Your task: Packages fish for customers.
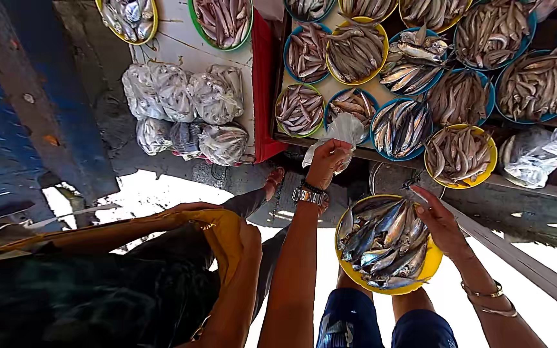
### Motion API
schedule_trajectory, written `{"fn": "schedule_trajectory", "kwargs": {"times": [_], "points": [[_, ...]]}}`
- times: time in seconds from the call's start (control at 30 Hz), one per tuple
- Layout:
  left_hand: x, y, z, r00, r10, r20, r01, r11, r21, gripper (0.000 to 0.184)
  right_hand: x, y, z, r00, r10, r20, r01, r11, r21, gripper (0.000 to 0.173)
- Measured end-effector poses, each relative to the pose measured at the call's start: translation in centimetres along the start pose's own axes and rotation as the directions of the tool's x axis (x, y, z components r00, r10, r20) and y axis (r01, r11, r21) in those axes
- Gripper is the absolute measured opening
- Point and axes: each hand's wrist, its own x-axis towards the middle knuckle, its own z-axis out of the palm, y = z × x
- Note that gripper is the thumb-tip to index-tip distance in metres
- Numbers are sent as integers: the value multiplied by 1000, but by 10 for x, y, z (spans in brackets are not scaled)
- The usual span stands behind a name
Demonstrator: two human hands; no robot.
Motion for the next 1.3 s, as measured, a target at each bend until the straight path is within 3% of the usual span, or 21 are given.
{"fn": "schedule_trajectory", "kwargs": {"times": [0.07, 0.2, 0.4, 0.47, 0.57, 0.63, 0.67, 0.73, 0.83, 0.9, 0.97, 1.0, 1.07, 1.13, 1.23, 1.3], "points": [[-18, 13, 6, 998, 25, 63, -21, 997, -68, 13, 4, -14, 2, 995, -15, 94, 16, 1000, -15, 64], [-55, 32, 14, 962, 88, 257, -92, 996, 5, 13, 9, -35, 3, 951, -75, 301, 96, 994, -57, 77], [-94, 48, 33, 853, 70, 516, -112, 992, 50, 12, 9, -50, 3, 903, -115, 413, 156, 986, -66, 80], [-101, 52, 39, 811, 18, 585, -93, 991, 98, 11, 7, -48, 3, 895, -142, 422, 188, 980, -70, 73], [-109, 53, 49, 756, -59, 652, -106, 972, 211, 10, 1, -41, 0, 901, -194, 389, 244, 966, -83, 42], [-117, 51, 49, 744, -95, 662, -133, 949, 286, 24, -5, -33, -3, 912, -207, 354, 248, 966, -74, 31], [-124, 49, 47, 759, -107, 643, -143, 935, 324, 34, -9, -29, -6, 921, -206, 330, 240, 968, -65, 31], [-140, 45, 43, 852, -105, 514, -179, 863, 472, 45, -18, -22, -14, 940, -196, 278, 218, 975, -52, 31], [-160, 31, 46, 969, 100, 228, -239, 631, 738, 34, -30, -14, -24, 969, -152, 196, 164, 986, -42, 29], [-164, 9, 49, 909, 398, 120, -311, 459, 832, 23, -35, -11, -27, 979, -143, 146, 149, 988, -29, 26], [-162, -15, 47, 727, 684, 62, -365, 308, 878, 12, -39, -10, -26, 986, -130, 107, 132, 991, -6, 21], [-161, -23, 44, 646, 763, 23, -363, 280, 888, 9, -40, -9, -25, 989, -120, 81, 119, 993, 9, 18], [-161, -34, 40, 568, 814, -119, -309, 346, 886, 9, -42, -9, -25, 995, -91, 39, 89, 995, 42, 16], [-161, -44, 40, 560, 771, -302, -269, 515, 814, 13, -44, -10, -24, 998, -58, -14, 58, 996, 64, 13], [-162, -59, 47, 657, 576, -486, -324, 798, 508, 20, -44, -7, -20, 996, -22, -90, 29, 996, 80, 13], [-162, -69, 49, 744, 452, -492, -376, 892, 250, 24, -42, -5, -17, 989, 6, -146, 8, 995, 97, 15]]}}
